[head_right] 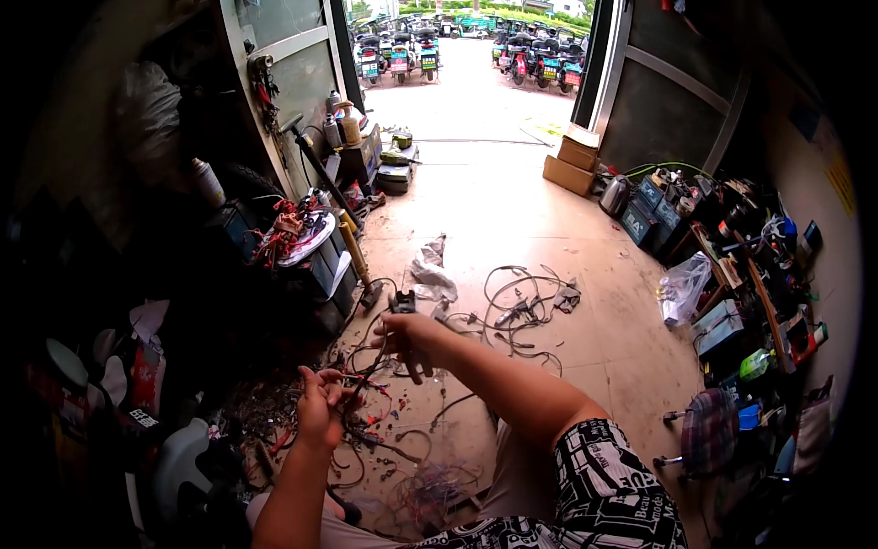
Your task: The person uses pliers to strip insulation from wires and manipulate electrical connectors on a wire harness while sitting on the floor of a garage.
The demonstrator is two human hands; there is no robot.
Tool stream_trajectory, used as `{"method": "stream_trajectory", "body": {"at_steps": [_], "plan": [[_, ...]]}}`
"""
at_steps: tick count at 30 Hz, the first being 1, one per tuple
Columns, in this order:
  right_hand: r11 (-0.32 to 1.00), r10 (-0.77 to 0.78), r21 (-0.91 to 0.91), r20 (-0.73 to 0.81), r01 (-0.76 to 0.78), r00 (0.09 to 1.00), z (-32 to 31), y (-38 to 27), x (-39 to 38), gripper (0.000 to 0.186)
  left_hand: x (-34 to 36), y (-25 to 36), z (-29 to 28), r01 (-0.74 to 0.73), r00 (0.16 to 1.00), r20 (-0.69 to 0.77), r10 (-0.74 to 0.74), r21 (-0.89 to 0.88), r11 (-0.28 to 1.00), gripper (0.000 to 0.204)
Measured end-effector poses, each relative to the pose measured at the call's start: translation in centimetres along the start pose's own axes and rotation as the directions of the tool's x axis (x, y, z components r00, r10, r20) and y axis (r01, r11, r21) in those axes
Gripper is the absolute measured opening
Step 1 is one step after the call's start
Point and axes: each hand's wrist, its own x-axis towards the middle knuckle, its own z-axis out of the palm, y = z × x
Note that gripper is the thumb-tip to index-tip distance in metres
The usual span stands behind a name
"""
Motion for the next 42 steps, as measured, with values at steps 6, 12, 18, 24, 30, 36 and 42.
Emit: {"method": "stream_trajectory", "body": {"at_steps": [6,12,18,24,30,36,42], "plan": [[0.994,-0.103,-0.026,-0.013,0.103,0.995,5.7,3.0,-1.2,0.027,0.7,0.6,-0.4,-0.012,0.993,-0.115,0.011,-0.006,1.000,0.055],[0.956,-0.166,0.227,-0.113,0.188,0.980,3.0,3.3,1.3,0.017,-0.2,0.1,0.6,-0.005,0.998,-0.066,0.000,-0.078,0.997,0.027],[0.891,-0.069,0.428,-0.197,0.149,0.978,4.9,1.7,0.2,0.015,0.4,-0.6,0.6,-0.232,0.971,0.041,0.235,-0.054,0.971,0.028],[0.869,-0.012,0.492,-0.086,0.053,0.996,4.5,1.3,1.3,0.013,0.2,-0.4,2.9,-0.481,0.860,0.245,0.447,0.102,0.871,0.037],[0.774,0.112,0.630,-0.032,-0.067,0.993,5.6,0.8,2.5,0.016,0.8,-0.7,4.2,-0.492,0.834,0.274,0.479,-0.024,0.870,0.041],[0.799,0.014,0.592,-0.199,0.109,0.980,4.3,-0.1,5.2,0.022,2.3,-1.9,5.7,-0.520,0.850,0.164,0.501,0.102,0.848,0.040],[0.762,0.134,0.639,-0.316,0.106,0.939,2.7,0.4,7.2,0.021,2.7,-3.6,5.9,-0.508,0.861,0.083,0.501,0.187,0.841,0.039]]}}
